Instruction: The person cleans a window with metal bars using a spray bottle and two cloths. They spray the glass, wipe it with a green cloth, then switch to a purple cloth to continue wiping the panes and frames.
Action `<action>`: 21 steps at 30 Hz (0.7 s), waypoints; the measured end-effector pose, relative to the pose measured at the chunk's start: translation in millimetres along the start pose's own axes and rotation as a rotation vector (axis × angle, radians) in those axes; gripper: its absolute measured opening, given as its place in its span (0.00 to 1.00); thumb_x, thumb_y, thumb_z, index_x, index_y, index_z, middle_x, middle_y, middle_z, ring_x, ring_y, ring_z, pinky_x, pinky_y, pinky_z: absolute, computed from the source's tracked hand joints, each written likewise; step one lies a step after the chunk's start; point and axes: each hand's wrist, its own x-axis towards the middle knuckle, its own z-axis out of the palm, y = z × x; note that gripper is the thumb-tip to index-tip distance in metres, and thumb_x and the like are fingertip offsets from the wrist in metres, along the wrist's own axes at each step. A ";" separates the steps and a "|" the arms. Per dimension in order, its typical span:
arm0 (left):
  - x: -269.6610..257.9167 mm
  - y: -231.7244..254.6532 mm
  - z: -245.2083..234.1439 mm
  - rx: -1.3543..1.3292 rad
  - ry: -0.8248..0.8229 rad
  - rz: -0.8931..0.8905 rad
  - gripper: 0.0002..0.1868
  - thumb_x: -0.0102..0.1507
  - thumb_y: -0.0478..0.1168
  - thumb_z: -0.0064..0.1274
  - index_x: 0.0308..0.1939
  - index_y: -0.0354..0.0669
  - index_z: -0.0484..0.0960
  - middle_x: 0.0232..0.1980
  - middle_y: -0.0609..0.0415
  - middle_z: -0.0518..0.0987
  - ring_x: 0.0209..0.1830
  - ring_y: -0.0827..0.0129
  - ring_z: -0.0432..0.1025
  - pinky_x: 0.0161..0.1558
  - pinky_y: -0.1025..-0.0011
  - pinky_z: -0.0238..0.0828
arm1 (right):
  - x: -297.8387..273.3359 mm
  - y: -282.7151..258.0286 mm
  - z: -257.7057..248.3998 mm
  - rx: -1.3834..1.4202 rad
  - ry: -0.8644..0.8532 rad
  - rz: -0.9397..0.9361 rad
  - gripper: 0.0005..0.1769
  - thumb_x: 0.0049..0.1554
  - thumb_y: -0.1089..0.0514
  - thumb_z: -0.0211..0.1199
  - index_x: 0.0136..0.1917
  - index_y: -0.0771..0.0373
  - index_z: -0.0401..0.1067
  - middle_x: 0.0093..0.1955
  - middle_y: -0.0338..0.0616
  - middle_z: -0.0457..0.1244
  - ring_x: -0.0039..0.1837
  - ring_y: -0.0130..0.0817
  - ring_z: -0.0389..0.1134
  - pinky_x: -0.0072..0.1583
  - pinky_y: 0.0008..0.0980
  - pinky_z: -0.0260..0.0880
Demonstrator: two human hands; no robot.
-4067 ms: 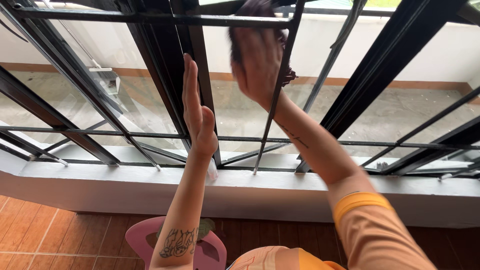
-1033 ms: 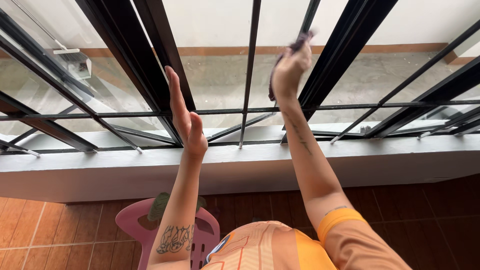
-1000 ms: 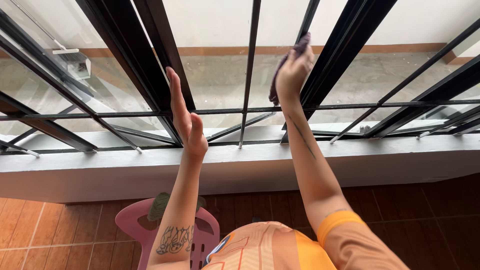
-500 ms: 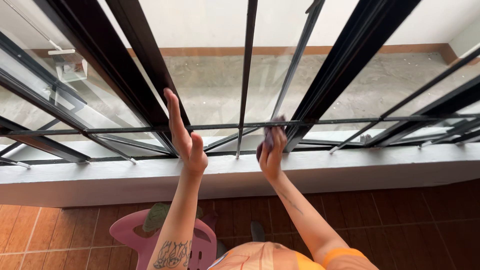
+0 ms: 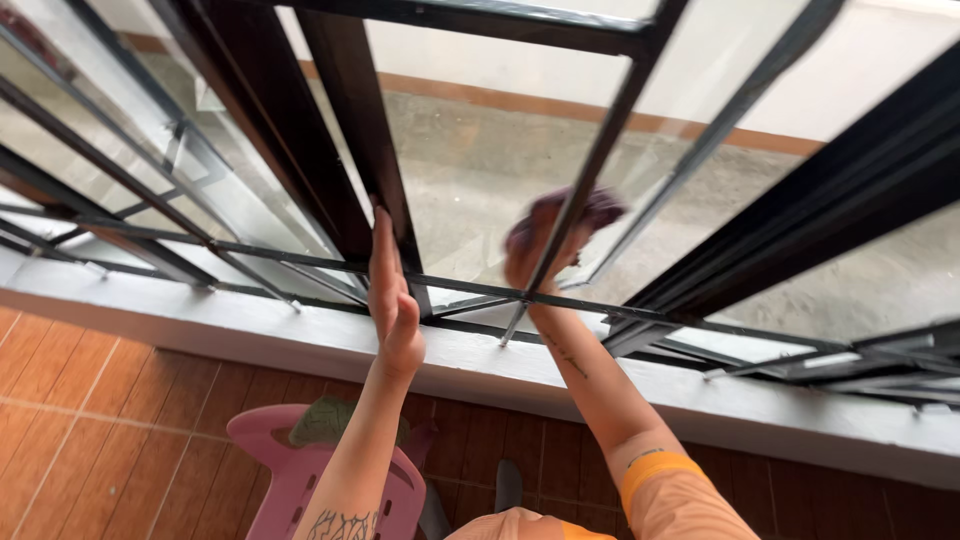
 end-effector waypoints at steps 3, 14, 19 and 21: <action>-3.0 0.0 3.3 0.077 0.009 0.025 0.49 0.74 0.72 0.28 0.84 0.36 0.44 0.88 0.43 0.42 0.91 0.53 0.36 0.89 0.53 0.32 | -32.1 -19.6 15.1 -0.020 -0.474 -0.228 0.17 0.63 0.46 0.54 0.64 0.44 0.70 0.58 0.33 0.67 0.61 0.37 0.67 0.61 0.43 0.67; -6.9 6.4 22.0 0.178 0.084 0.077 0.48 0.75 0.71 0.28 0.85 0.39 0.42 0.87 0.47 0.40 0.89 0.58 0.35 0.87 0.57 0.31 | -73.0 24.8 -10.4 0.085 -0.865 0.045 0.14 0.56 0.44 0.62 0.53 0.48 0.77 0.57 0.37 0.67 0.63 0.43 0.67 0.62 0.44 0.66; -22.3 7.6 28.5 0.120 0.116 0.073 0.46 0.76 0.68 0.33 0.86 0.39 0.43 0.87 0.48 0.41 0.89 0.58 0.35 0.88 0.57 0.33 | -135.3 64.7 13.3 -0.100 0.084 0.268 0.37 0.70 0.49 0.49 0.77 0.80 0.44 0.78 0.74 0.46 0.79 0.75 0.43 0.78 0.66 0.36; -34.3 8.6 32.0 0.079 0.182 0.141 0.42 0.76 0.64 0.38 0.84 0.40 0.50 0.85 0.48 0.48 0.88 0.57 0.43 0.87 0.55 0.40 | -141.0 52.8 31.9 0.023 0.285 0.494 0.36 0.73 0.49 0.46 0.80 0.76 0.39 0.82 0.73 0.41 0.82 0.68 0.41 0.80 0.61 0.36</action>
